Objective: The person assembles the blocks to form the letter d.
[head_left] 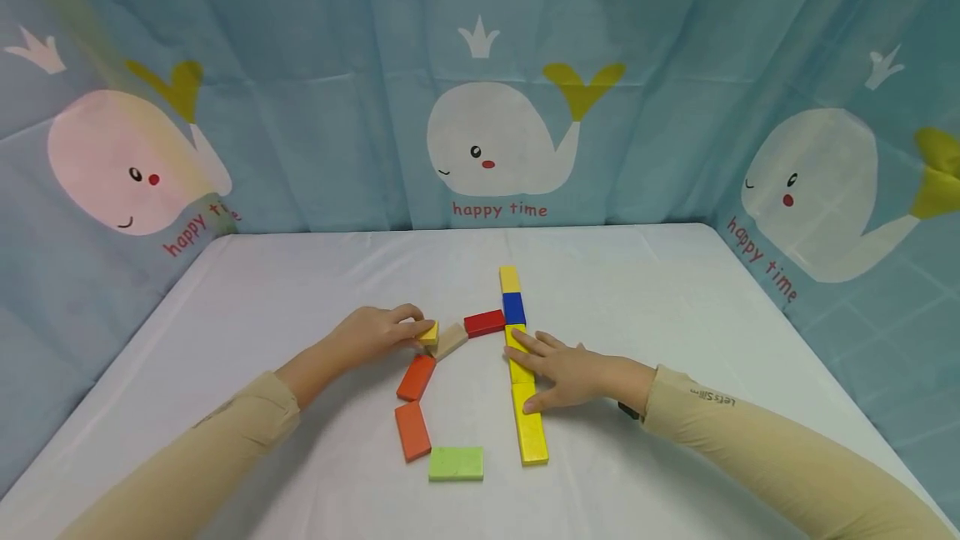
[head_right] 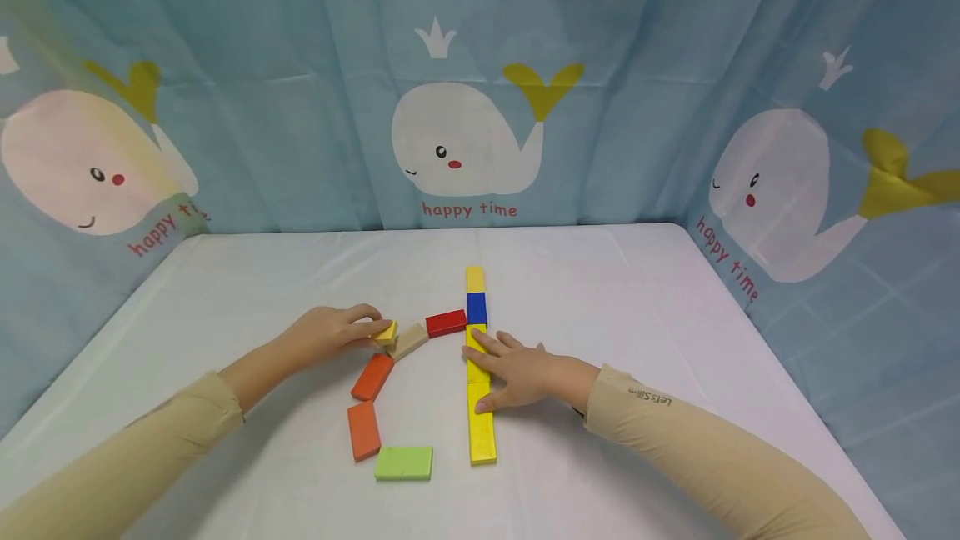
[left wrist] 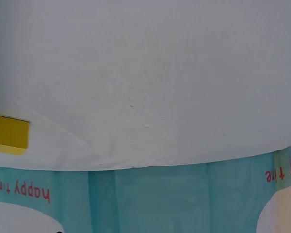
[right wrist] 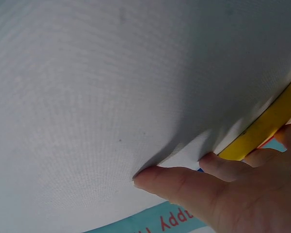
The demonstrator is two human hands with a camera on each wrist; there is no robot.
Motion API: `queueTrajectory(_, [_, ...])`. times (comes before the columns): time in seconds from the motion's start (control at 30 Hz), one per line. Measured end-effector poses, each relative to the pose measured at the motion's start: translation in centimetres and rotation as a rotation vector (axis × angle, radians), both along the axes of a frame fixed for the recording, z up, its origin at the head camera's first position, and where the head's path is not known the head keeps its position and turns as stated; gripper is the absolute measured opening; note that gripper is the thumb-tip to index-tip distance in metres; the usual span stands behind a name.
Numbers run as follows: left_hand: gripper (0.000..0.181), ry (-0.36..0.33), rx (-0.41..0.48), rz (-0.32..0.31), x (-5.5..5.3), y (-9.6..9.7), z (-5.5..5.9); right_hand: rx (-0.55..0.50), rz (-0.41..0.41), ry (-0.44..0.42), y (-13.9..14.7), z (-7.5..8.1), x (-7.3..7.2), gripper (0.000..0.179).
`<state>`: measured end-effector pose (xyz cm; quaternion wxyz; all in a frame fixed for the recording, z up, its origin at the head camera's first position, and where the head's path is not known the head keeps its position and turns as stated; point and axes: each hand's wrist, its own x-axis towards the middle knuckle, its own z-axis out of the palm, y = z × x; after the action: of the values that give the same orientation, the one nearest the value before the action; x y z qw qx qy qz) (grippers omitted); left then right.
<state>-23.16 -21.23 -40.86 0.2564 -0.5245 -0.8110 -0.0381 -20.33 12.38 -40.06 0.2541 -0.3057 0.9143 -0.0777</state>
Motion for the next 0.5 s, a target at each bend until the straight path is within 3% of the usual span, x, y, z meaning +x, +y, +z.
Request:
queueTrajectory(0.1, [0.023,0.012,0.032,-0.056,0.8,0.2,-0.1,0.002,0.002,0.002,0.0,-0.1,0.0,0.084])
queueTrajectory(0.33, [0.042,0.117,0.104,-0.139,2.9,1.4,-0.3,0.015,0.0,0.003,-0.1,-0.1,-0.1,0.084])
queueTrajectory(0.4, [0.042,0.122,0.108,-0.159,3.4,2.0,-0.2,0.016,-0.002,0.001,-0.1,0.0,0.0,0.084])
queueTrajectory(0.5, [0.043,0.072,0.097,-0.19,4.3,2.8,0.0,0.015,-0.006,0.0,-0.1,0.0,0.0,0.085])
